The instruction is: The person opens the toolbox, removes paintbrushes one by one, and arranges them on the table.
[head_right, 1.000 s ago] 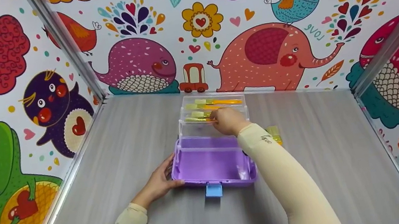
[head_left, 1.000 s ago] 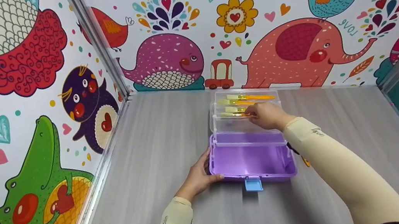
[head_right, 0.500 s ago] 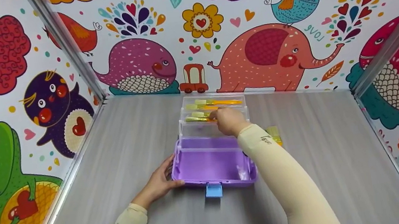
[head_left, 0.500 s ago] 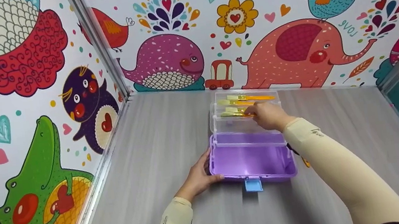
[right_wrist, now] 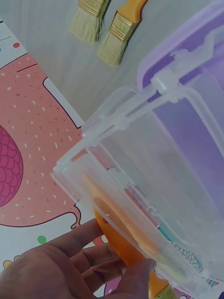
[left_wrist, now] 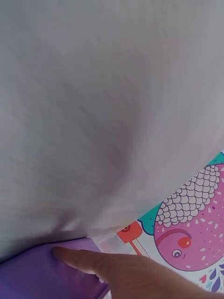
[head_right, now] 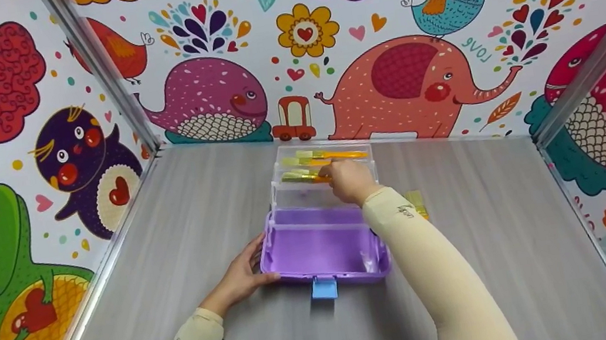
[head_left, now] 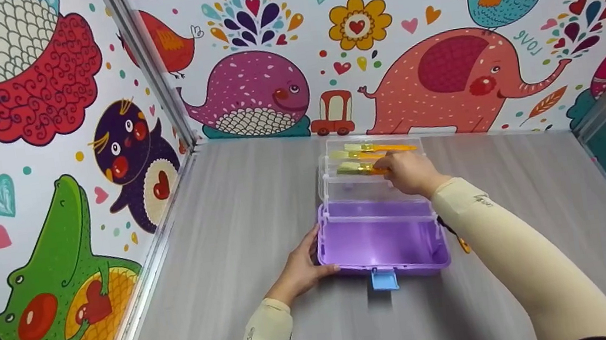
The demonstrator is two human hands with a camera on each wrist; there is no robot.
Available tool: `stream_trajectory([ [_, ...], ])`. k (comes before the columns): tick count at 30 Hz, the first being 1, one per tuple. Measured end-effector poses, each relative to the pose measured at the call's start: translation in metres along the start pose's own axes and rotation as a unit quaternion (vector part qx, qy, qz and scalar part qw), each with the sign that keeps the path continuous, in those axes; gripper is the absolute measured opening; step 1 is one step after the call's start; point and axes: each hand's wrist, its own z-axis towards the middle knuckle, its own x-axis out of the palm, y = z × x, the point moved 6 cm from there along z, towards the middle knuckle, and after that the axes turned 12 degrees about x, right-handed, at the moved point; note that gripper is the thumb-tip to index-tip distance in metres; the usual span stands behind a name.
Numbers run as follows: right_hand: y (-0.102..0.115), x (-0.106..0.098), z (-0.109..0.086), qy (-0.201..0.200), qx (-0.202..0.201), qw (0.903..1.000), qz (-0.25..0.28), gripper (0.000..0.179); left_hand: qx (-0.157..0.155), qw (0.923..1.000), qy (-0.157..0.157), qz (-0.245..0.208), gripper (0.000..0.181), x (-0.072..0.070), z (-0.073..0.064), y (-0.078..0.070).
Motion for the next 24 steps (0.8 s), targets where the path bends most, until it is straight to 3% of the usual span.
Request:
stream_trajectory([
  [13, 0.001, -0.015, -0.004, -0.035, 0.002, 0.9993, -0.011, 0.041, -0.002, 1.0, 0.003, 0.0, 0.104, 0.0, 0.0, 0.001],
  [24, -0.003, -0.025, -0.012, -0.006, 0.028, 0.9996, 0.005, 0.043, -0.009, 0.9999, -0.002, -0.004, 0.104, 0.0, 0.0, 0.001],
])
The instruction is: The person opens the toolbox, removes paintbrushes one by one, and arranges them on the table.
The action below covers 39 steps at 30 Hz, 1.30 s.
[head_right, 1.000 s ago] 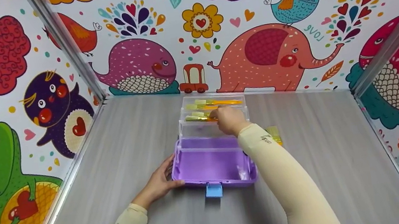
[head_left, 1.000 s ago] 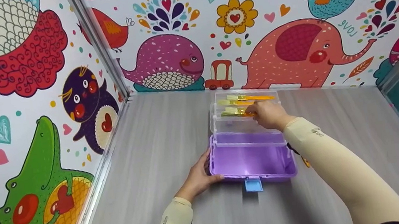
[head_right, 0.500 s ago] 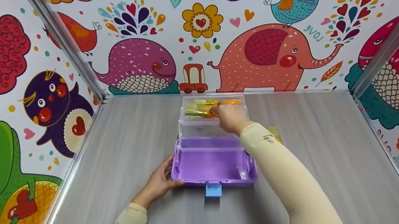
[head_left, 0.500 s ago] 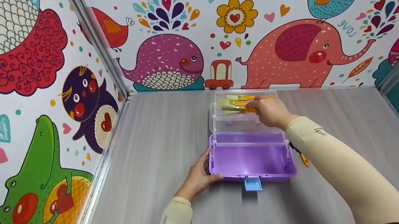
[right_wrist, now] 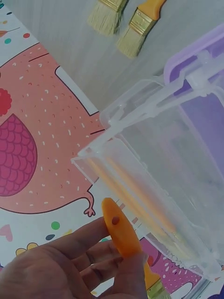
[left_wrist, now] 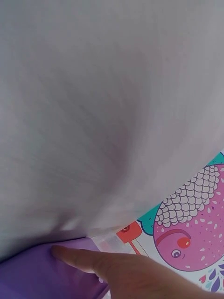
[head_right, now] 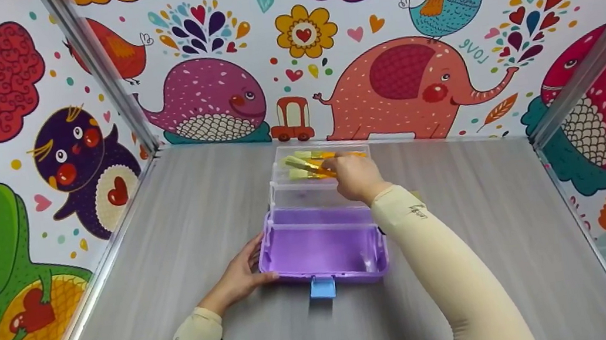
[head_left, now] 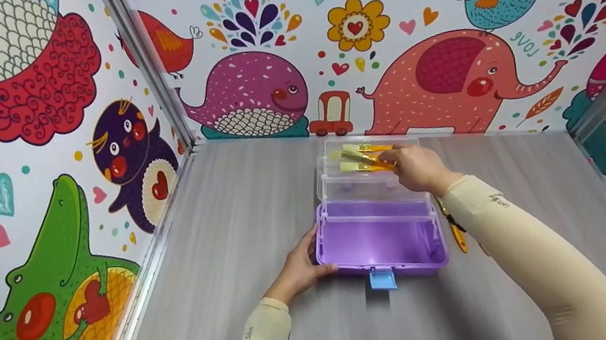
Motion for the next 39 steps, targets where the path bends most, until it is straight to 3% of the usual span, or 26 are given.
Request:
stream_trajectory([
  [6, -0.007, 0.001, -0.006, 0.019, 0.013, 0.9994, 0.026, 0.044, 0.009, 0.9999, 0.002, -0.014, 0.102, 0.0, 0.001, -0.001],
  [15, -0.021, 0.002, -0.021, 0.006, 0.008, 0.9992, 0.038, 0.041, 0.0, 1.0, 0.003, -0.001, 0.102, -0.001, 0.0, 0.0],
  [32, -0.063, 0.0, -0.048, 0.02, 0.043, 0.9947, 0.091, 0.041, 0.002, 0.9999, 0.006, 0.009, 0.103, 0.0, 0.0, -0.001],
  [39, -0.079, -0.001, -0.058, 0.047, 0.077, 0.9892, 0.116, 0.043, -0.006, 0.9999, 0.006, 0.009, 0.104, 0.0, 0.0, -0.002],
])
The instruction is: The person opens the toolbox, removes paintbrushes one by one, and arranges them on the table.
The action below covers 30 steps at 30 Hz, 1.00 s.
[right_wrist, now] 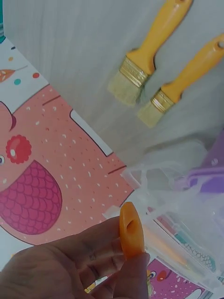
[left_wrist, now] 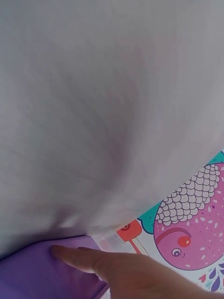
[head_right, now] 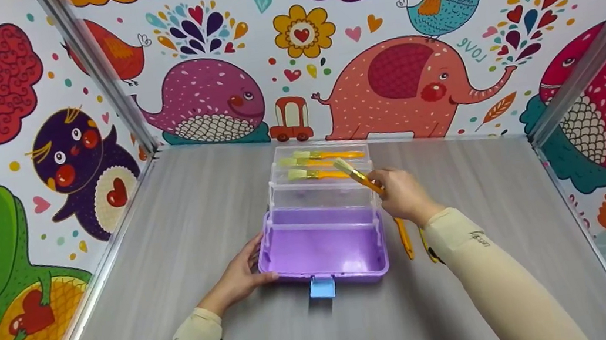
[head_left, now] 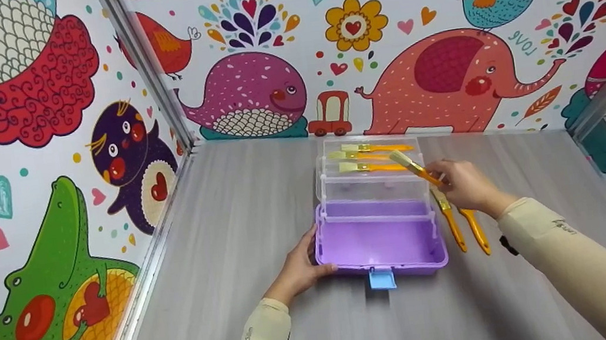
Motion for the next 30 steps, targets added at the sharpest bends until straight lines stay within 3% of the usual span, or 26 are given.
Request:
stream_trajectory([
  [15, -0.047, -0.013, -0.013, -0.013, 0.019, 0.9997, 0.008, 0.046, 0.007, 1.0, -0.001, -0.004, 0.104, 0.001, 0.001, 0.001],
  [23, -0.082, -0.016, -0.015, 0.0, 0.084, 0.9965, 0.002, 0.044, 0.008, 1.0, 0.0, -0.004, 0.103, 0.001, 0.001, 0.0],
  [30, -0.103, -0.013, -0.017, 0.018, 0.105, 0.9942, 0.008, 0.045, 0.011, 0.9999, 0.0, -0.007, 0.103, 0.001, 0.001, 0.0],
])
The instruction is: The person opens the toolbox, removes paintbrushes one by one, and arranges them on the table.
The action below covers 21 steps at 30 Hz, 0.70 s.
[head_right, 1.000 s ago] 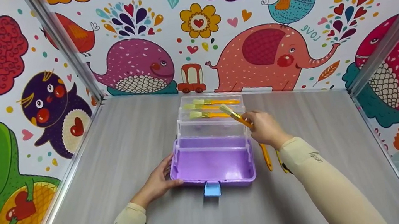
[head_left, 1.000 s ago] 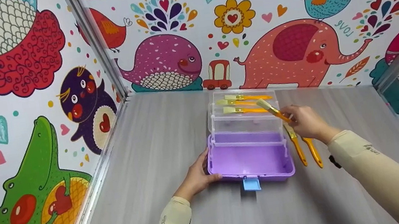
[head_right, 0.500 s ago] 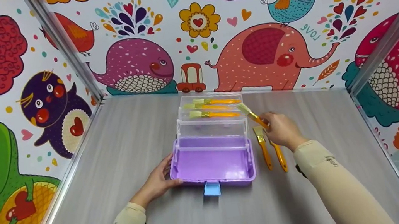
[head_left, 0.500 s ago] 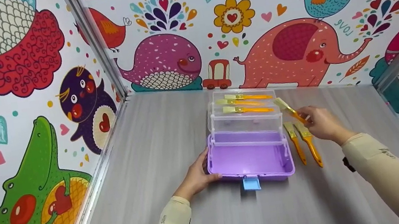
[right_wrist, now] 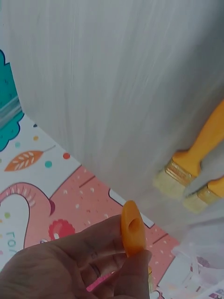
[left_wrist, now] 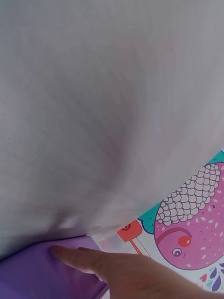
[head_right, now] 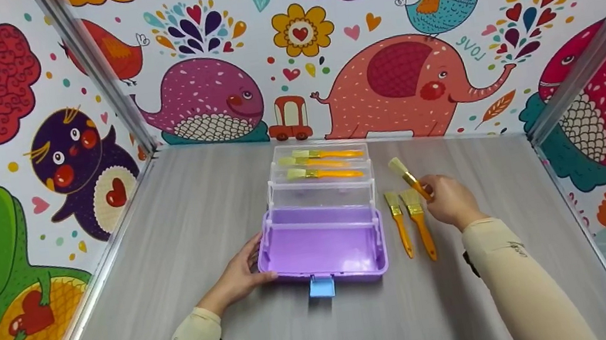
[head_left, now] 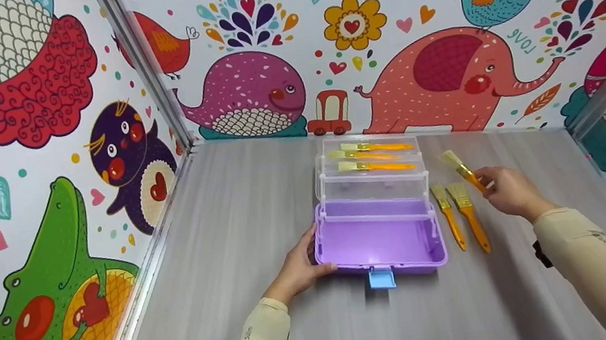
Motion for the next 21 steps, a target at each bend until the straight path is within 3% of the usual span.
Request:
stream_trajectory([
  [9, -0.016, 0.007, 0.0, 0.032, 0.034, 0.9986, 0.024, 0.047, 0.0, 1.0, 0.001, 0.007, 0.103, -0.001, 0.0, 0.002],
  [16, -0.03, 0.017, 0.0, -0.003, 0.005, 1.0, 0.002, 0.045, -0.006, 1.0, -0.001, 0.004, 0.103, 0.0, 0.0, 0.002],
  [21, -0.045, 0.024, -0.002, 0.0, 0.022, 0.9997, 0.013, 0.045, -0.003, 1.0, 0.0, 0.006, 0.102, 0.0, 0.0, 0.001],
])
